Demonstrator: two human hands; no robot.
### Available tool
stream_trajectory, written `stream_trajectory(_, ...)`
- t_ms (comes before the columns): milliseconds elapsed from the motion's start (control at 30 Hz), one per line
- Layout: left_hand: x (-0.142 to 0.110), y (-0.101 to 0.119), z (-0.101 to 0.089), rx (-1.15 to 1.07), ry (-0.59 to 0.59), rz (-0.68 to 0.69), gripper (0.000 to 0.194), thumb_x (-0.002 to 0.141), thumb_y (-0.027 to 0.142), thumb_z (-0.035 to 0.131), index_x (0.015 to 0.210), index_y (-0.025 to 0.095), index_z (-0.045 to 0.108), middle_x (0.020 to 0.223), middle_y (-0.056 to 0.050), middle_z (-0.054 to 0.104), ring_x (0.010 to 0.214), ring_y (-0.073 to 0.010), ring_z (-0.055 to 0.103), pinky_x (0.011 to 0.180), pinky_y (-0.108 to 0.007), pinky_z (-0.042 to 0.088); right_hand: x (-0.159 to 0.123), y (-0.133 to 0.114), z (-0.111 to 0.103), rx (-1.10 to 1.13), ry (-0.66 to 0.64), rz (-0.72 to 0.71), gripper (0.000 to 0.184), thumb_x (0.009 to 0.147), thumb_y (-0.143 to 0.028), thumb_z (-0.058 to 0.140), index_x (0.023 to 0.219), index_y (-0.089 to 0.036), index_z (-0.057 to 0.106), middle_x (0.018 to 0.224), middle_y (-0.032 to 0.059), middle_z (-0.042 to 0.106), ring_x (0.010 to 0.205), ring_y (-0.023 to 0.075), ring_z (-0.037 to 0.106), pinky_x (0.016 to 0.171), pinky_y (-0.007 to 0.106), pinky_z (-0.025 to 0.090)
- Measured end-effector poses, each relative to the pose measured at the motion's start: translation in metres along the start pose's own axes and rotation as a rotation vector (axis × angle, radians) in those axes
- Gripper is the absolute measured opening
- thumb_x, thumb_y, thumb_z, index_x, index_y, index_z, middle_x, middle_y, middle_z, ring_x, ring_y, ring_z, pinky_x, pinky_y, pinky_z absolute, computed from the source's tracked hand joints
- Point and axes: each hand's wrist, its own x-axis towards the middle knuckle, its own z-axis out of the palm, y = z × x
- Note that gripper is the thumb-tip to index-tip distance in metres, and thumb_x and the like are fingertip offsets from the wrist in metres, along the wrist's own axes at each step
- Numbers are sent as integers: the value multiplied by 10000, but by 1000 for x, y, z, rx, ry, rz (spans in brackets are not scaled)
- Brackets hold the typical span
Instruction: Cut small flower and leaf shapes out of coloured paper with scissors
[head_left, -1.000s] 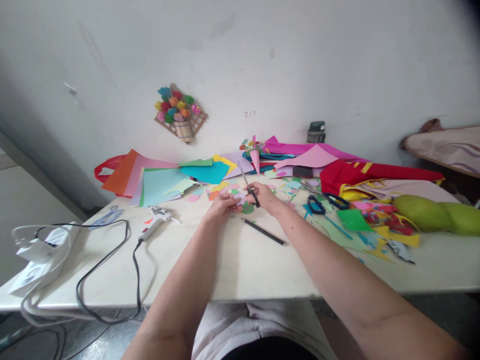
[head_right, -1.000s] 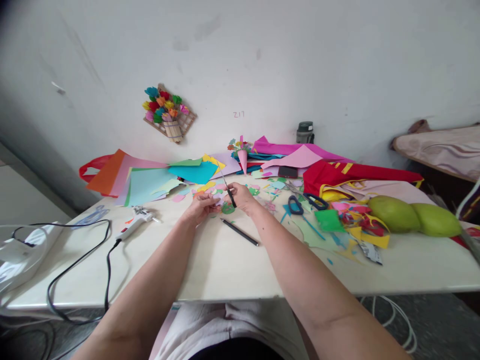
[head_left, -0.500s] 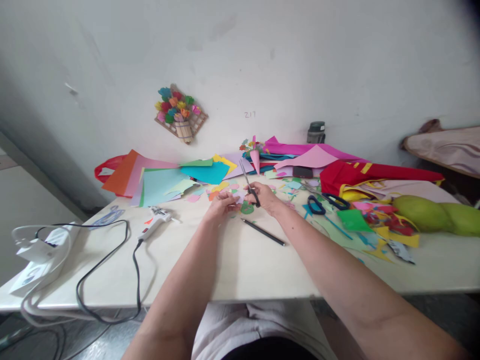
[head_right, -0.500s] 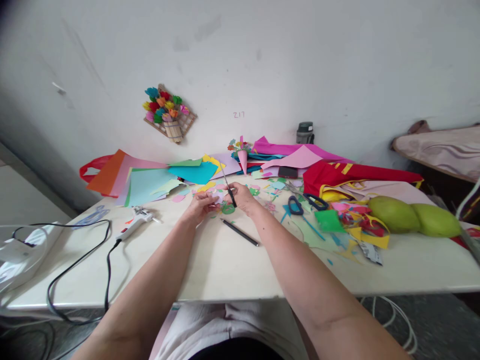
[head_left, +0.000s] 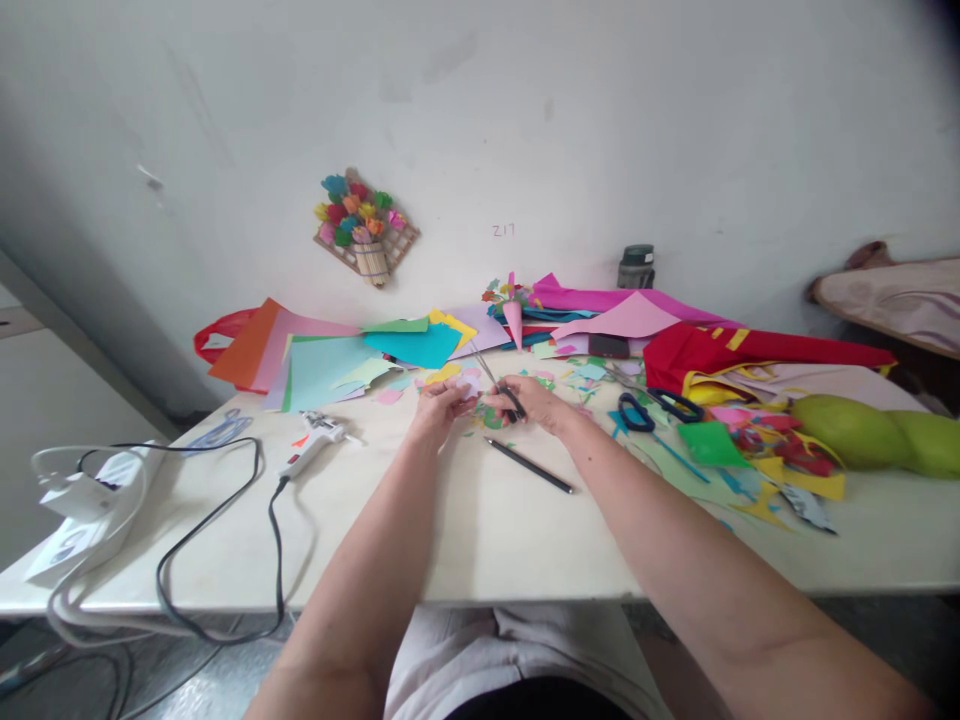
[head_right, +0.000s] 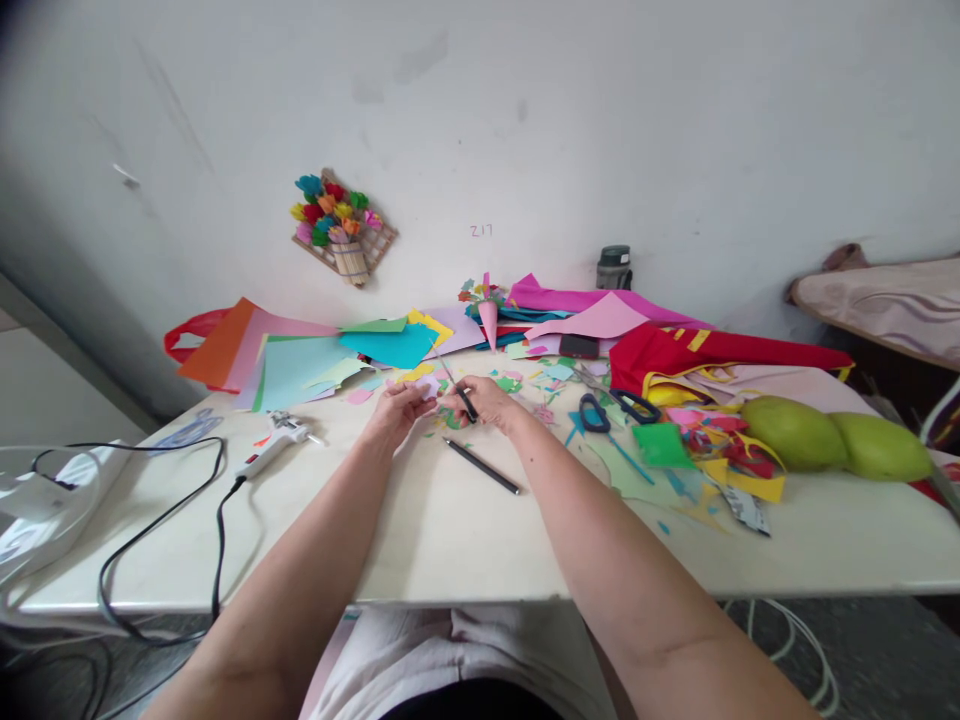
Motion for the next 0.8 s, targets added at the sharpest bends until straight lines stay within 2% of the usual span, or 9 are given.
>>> stream_trajectory(100,-1,2,2,-38,29,-9,273,552,198,814,594,144,551,653,-24,668,685,-155,686,627,-227,551,-2,-2,2,-77,-26,6,237,681,-308,764,737,-148,599,540,-14,603,414,79,507,356,178,271)
stream_trajectory(233,-1,2,2,-29,58,-20,255,586,189,803,652,143,561,686,-26,678,692,-158,694,642,-241,558,-3,-6,4,-71,-30,11,246,675,-311,779,683,-149,593,508,-22,580,389,65,469,354,176,280)
stream_trajectory(433,1,0,-1,10,88,-33,298,558,241,820,651,145,553,621,-19,654,620,-152,671,577,-241,540,1,-2,2,-69,3,-5,252,669,-329,777,695,-153,599,515,-26,581,387,69,478,354,177,276)
stream_trajectory(567,1,1,-2,30,82,-29,286,533,251,815,674,129,598,650,-37,674,562,-126,635,546,-233,523,0,-2,1,-37,27,22,245,674,-323,772,706,-146,605,513,-28,570,391,62,467,371,173,283)
stream_trajectory(800,0,1,-1,45,83,-26,291,520,265,814,642,133,585,590,-19,635,540,-119,616,532,-226,509,-3,-5,1,-62,-40,24,268,668,-343,781,698,-147,600,530,-13,592,384,64,469,354,176,275)
